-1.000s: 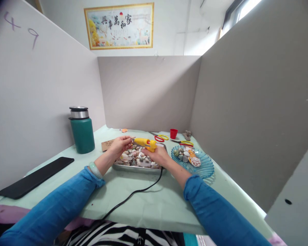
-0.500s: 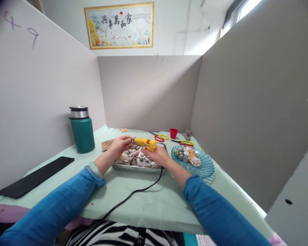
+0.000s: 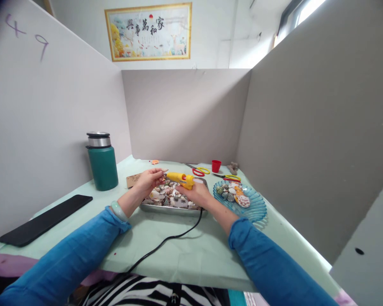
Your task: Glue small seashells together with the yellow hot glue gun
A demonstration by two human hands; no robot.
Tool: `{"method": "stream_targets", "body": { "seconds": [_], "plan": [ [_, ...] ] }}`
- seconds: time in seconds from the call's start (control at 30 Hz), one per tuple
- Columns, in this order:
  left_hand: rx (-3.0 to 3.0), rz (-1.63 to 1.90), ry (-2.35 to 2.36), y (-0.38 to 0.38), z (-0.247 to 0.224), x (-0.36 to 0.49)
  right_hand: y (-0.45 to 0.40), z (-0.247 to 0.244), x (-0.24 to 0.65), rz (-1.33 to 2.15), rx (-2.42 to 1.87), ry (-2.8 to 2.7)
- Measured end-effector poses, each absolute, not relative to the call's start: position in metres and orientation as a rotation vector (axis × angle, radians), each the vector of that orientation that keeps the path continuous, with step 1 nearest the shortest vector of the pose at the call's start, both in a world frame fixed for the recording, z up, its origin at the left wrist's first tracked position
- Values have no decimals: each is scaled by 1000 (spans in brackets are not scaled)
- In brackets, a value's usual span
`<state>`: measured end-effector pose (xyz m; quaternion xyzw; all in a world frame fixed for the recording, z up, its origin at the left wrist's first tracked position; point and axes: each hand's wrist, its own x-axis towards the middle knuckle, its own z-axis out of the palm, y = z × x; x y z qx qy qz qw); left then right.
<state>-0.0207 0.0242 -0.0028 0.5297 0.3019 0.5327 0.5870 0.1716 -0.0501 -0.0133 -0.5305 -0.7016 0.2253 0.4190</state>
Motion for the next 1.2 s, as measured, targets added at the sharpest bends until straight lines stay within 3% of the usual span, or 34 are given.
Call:
{"method": "stream_targets", "body": {
  "seconds": [0.33,0.53,0.83,1.07,1.2],
  "plan": [
    [1161,1469,834,26,0,-21,-42,-12,178,616,-1446,-1718],
    [1164,1477,745,20,4,-20,-35,-9,177,207,-1524,-1940],
    [1162,1456,657,17,8,-22,-36,-3,158,449,-1339,-2219],
    [1228,1398,637,11,9,-18,-17,-12,175,-52,-1759,-2364],
    [1255,1322,637,8,8,-16,-17,-16,171,-130,-1845,-2418]
  ]
}}
